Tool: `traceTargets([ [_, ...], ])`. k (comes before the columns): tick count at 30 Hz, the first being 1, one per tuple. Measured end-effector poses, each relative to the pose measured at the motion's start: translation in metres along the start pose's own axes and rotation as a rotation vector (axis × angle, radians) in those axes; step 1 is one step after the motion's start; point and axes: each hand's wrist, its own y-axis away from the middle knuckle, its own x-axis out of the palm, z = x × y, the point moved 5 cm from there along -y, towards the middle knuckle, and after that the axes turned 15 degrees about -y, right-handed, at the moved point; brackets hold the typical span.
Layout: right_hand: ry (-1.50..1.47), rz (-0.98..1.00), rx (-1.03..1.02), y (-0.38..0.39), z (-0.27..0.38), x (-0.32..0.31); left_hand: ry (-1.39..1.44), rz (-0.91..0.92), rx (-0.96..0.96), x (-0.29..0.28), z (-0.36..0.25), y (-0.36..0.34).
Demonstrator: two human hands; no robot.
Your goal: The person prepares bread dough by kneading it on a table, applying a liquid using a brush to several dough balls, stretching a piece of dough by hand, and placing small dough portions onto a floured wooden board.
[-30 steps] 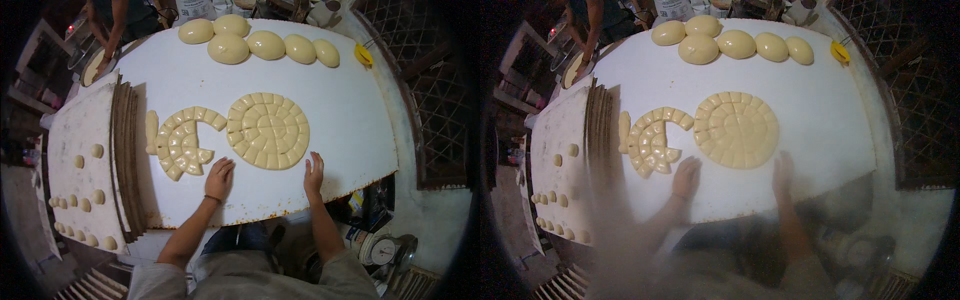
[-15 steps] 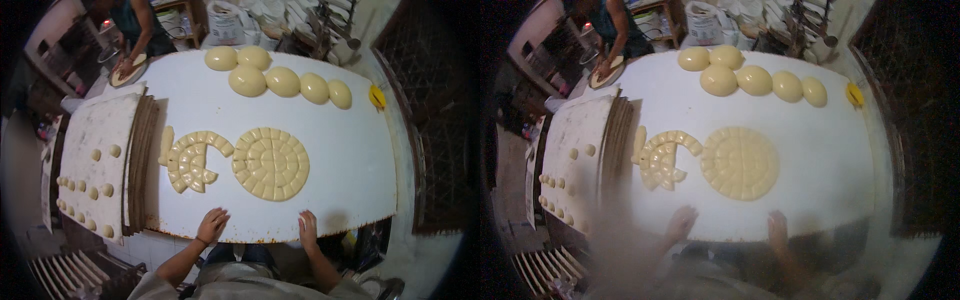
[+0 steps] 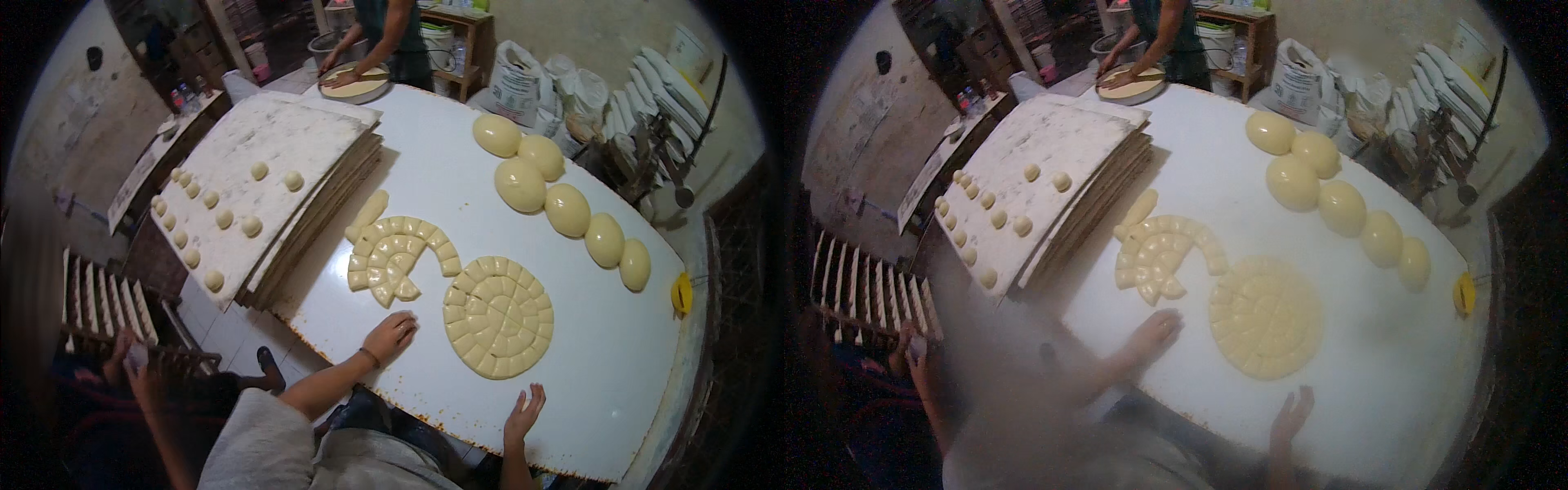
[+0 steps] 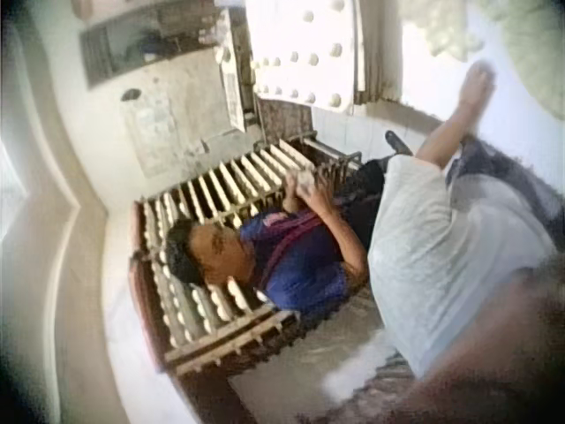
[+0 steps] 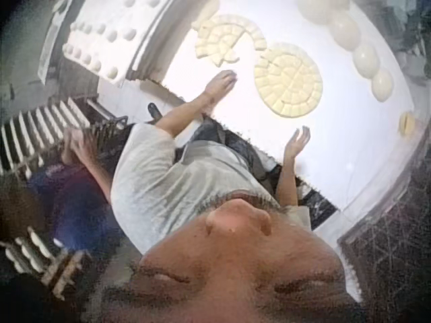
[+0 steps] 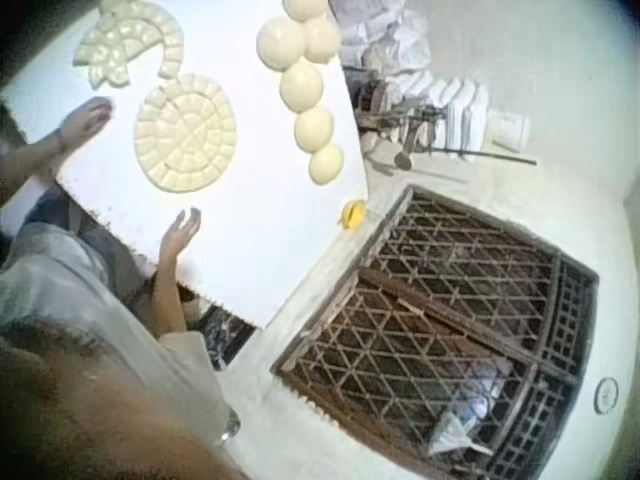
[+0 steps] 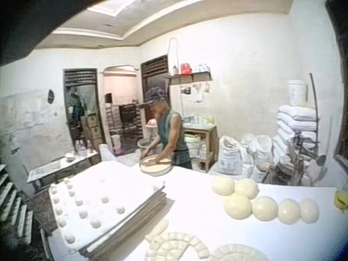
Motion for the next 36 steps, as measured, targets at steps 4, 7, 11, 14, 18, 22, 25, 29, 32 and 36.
traceTargets([
  [4, 0.108, 0.216, -0.17, 0.04, -0.011, 0.002, 0.08, -0.005, 0.0, 0.018, -0.037, 0.018],
  [7, 0.09, 0.218, -0.026, 0.055, -0.062, -0.028, 0.075, 0.123, 0.213, 0.01, 0.014, 0.046],
  [11, -0.037, 0.124, 0.011, 0.003, -0.003, 0.001, 0.025, -0.003, -0.059, 0.006, 0.009, -0.006],
  [14, 0.083, 0.189, -0.065, 0.041, -0.032, -0.007, 0.048, -0.055, 0.103, 0.001, -0.015, 0.029],
  [18, -0.107, -0.012, 0.14, 0.074, -0.076, -0.037, 0.638, 0.05, -0.821, -0.001, -0.005, 0.07],
  [22, 0.034, 0.345, 0.501, 0.073, 0.07, 0.001, 1.389, 0.301, -1.007, -0.102, 0.031, 0.052],
  [25, -0.437, 0.219, 0.68, 0.061, 0.112, 0.049, 1.042, 0.118, -0.599, -0.244, 0.124, -0.031],
  [29, -0.447, 0.41, 0.602, 0.01, 0.249, 0.141, 0.329, -0.352, -0.483, -0.4, 0.322, -0.116],
  [32, -0.469, 0.431, 0.609, -0.034, 0.354, 0.202, -0.199, -0.395, -0.6, -0.446, 0.478, -0.166],
  [36, -0.354, 0.654, 0.268, -0.088, 0.401, 0.309, -0.411, -0.13, -0.703, -0.437, 0.601, -0.176],
])
